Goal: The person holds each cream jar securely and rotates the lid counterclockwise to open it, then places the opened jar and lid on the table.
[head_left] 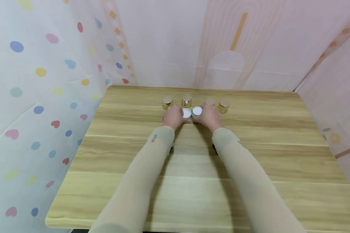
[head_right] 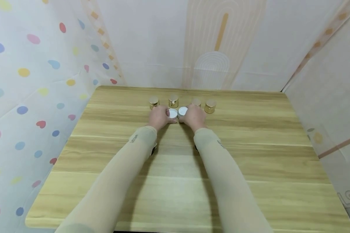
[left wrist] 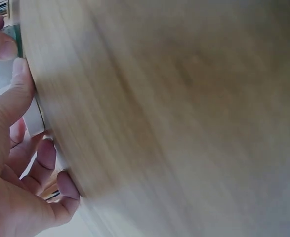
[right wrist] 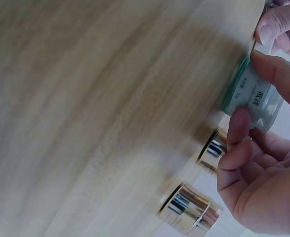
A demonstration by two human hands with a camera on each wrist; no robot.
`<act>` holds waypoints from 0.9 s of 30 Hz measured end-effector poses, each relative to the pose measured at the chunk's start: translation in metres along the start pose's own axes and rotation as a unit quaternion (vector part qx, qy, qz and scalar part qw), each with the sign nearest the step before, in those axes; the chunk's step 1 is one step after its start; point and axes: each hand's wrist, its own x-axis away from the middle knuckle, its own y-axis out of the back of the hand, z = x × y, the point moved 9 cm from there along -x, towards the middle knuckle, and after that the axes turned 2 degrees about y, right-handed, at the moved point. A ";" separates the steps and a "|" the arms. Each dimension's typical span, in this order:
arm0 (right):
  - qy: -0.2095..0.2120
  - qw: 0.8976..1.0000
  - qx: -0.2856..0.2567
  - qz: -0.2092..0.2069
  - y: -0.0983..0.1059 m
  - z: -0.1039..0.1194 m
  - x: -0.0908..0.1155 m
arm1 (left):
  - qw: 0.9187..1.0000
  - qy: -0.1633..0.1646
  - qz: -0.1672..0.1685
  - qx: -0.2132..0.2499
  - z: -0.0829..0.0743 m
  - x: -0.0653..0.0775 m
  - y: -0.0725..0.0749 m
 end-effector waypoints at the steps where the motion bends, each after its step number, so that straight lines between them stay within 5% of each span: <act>1: -0.002 1.000 -0.004 0.002 -0.001 0.000 -0.001 | 1.000 0.005 0.001 -0.001 0.000 0.000 0.000; 12: 0.011 1.000 -0.028 0.004 -0.002 0.007 -0.005 | 0.999 0.029 0.007 0.015 0.014 -0.013 -0.005; 27: 0.033 0.999 -0.038 -0.001 -0.001 0.010 0.002 | 1.000 0.026 0.001 0.013 0.008 0.002 0.005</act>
